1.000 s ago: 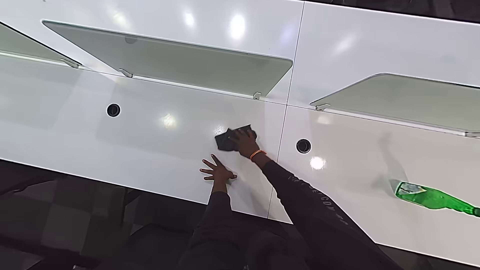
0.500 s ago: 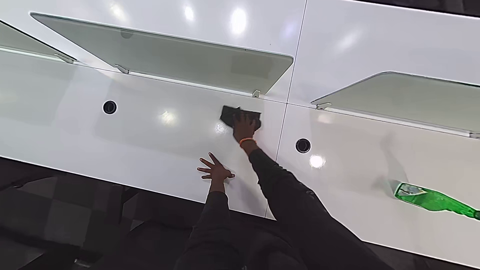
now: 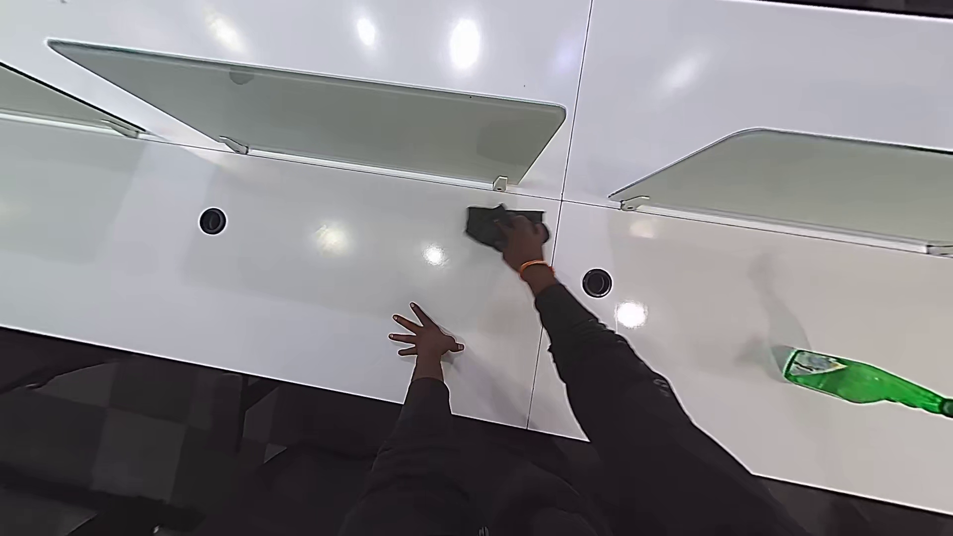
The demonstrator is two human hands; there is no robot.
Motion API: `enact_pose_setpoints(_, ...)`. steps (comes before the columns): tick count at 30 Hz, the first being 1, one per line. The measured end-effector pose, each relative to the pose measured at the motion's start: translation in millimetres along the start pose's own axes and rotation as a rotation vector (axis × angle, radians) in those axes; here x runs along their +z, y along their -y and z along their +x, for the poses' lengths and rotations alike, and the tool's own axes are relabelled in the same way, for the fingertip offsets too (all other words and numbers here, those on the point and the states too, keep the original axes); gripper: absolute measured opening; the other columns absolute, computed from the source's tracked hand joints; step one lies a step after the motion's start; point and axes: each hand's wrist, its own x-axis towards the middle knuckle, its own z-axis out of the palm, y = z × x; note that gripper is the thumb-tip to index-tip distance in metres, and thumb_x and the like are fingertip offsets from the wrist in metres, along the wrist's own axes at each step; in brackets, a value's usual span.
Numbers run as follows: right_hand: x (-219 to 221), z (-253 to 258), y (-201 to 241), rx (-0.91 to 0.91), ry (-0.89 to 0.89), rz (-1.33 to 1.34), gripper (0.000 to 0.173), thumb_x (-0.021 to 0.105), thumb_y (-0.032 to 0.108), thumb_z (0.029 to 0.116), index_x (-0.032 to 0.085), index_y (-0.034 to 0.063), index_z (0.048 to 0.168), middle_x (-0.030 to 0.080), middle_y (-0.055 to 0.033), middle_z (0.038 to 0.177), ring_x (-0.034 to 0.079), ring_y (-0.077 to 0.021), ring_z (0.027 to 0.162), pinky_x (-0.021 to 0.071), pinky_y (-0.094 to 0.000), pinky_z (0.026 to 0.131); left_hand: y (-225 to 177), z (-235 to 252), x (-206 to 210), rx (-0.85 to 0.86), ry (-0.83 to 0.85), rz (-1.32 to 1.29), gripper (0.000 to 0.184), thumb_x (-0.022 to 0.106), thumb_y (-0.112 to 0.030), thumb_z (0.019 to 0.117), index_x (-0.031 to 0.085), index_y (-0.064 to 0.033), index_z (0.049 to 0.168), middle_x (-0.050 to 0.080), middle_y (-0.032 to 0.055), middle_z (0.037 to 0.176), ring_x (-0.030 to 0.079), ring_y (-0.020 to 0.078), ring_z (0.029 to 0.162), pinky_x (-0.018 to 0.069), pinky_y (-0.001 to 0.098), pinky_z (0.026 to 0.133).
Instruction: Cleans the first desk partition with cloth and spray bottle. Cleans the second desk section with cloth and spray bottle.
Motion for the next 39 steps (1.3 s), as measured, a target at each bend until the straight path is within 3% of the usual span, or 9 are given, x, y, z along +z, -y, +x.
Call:
enact_pose_setpoints(6, -25.5, -18.4, -84.7, 0.239, -0.048, 0.02, 0.051, 0.064, 0.03, 0.1015, 0.053, 0.0251, 0.151, 0.041, -0.0159, 0.162, 0.037, -0.0425, 0.149, 0.0305, -0.0773, 0.109, -1.7, -1.6, -1.8, -0.006, 0.008, -0.001, 0.177, 0.101, -0.043, 0.041, -0.028, -0.026, 0.161, -0.047, 0.0247, 0.156, -0.021, 0.0672, 0.146, 0.0289, 0.0914, 0.094)
enact_pose_setpoints(14, 23.7, -90.7, -9.0, 0.184, 0.111, -0.049, 0.055, 0.057, 0.032, 0.1002, 0.049, 0.0277, 0.154, 0.04, -0.0164, 0.163, 0.034, -0.0419, 0.151, 0.0236, -0.0744, 0.116, -2.2, -0.3, -2.4, 0.0, -0.004, -0.014, 0.176, 0.101, -0.042, 0.041, -0.025, -0.0248, 0.162, -0.046, 0.0255, 0.157, -0.02, 0.0679, 0.145, 0.0288, 0.0913, 0.094)
enact_pose_setpoints(18, 40.7, -132.5, 23.2, 0.015, 0.205, 0.003, 0.048, 0.058, 0.019, 0.0959, 0.061, 0.0266, 0.143, 0.056, -0.0142, 0.149, 0.052, -0.0411, 0.136, 0.0383, -0.0668, 0.109, -2.0, -2.2, -2.7, -0.004, -0.002, -0.02, 0.177, 0.102, -0.042, 0.0406, -0.026, -0.0249, 0.162, -0.047, 0.0261, 0.156, -0.02, 0.0687, 0.145, 0.0314, 0.0903, 0.094)
enact_pose_setpoints(21, 27.9, -132.4, 22.5, 0.037, 0.342, 0.34, 0.047, 0.06, 0.024, 0.0955, 0.061, 0.0209, 0.142, 0.066, -0.0065, 0.138, 0.06, -0.0254, 0.13, 0.0464, -0.0501, 0.11, -1.7, -1.1, -2.6, -0.005, 0.0, -0.025, 0.177, 0.102, -0.042, 0.0398, -0.026, -0.0256, 0.162, -0.047, 0.0266, 0.155, -0.021, 0.0687, 0.144, 0.0303, 0.0903, 0.094)
enact_pose_setpoints(24, 4.0, -132.0, 15.4, -0.007, 0.428, 0.946, 0.046, 0.067, 0.023, 0.0958, 0.055, 0.0061, 0.137, 0.071, -0.0095, 0.115, 0.07, -0.0156, 0.101, 0.0585, -0.0356, 0.092, -0.9, 1.6, 0.4, 0.005, -0.016, -0.036, 0.179, 0.102, -0.042, 0.0379, -0.026, -0.0258, 0.162, -0.047, 0.0268, 0.155, -0.023, 0.069, 0.144, 0.027, 0.0919, 0.095)
enact_pose_setpoints(29, -33.1, -142.1, 1.0, -0.064, 0.541, 1.576, 0.061, 0.068, 0.046, 0.0952, 0.051, 0.0061, 0.138, 0.071, -0.0042, 0.117, 0.069, -0.0141, 0.105, 0.0582, -0.0365, 0.096, 0.3, 3.0, 3.4, 0.003, -0.02, -0.043, 0.178, 0.102, -0.04, 0.0393, -0.027, -0.0257, 0.161, -0.048, 0.0262, 0.155, -0.024, 0.0689, 0.143, 0.0279, 0.0918, 0.094)
enact_pose_setpoints(32, -20.4, -133.8, -27.8, 0.185, 0.331, 1.151, 0.05, 0.061, 0.038, 0.1016, 0.055, 0.0032, 0.137, 0.071, -0.0095, 0.116, 0.07, -0.0163, 0.102, 0.0593, -0.0352, 0.089, -1.2, 1.4, 0.5, 0.0, -0.004, -0.044, 0.179, 0.102, -0.04, 0.0392, -0.028, -0.0255, 0.161, -0.049, 0.0268, 0.154, -0.024, 0.0698, 0.142, 0.0273, 0.0923, 0.094)
enact_pose_setpoints(34, -12.1, -125.1, -43.7, 0.356, 0.16, 0.677, 0.054, 0.067, 0.031, 0.0975, 0.055, 0.0032, 0.142, 0.062, -0.0167, 0.138, 0.064, -0.0255, 0.122, 0.053, -0.0429, 0.104, -1.7, 0.3, -2.1, 0.004, -0.008, -0.041, 0.179, 0.102, -0.04, 0.0386, -0.026, -0.0256, 0.162, -0.047, 0.027, 0.155, -0.021, 0.0702, 0.143, 0.0295, 0.0919, 0.093)
enact_pose_setpoints(39, -13.4, -129.2, -41.0, 0.196, -0.085, 0.344, 0.038, 0.057, 0.024, 0.0994, 0.064, 0.0079, 0.132, 0.062, -0.0142, 0.14, 0.057, -0.0285, 0.133, 0.0459, -0.046, 0.113, -0.9, 1.4, 1.4, 0.004, -0.011, -0.037, 0.179, 0.102, -0.041, 0.0381, -0.025, -0.0251, 0.162, -0.047, 0.0273, 0.156, -0.019, 0.0698, 0.144, 0.0308, 0.0906, 0.094)
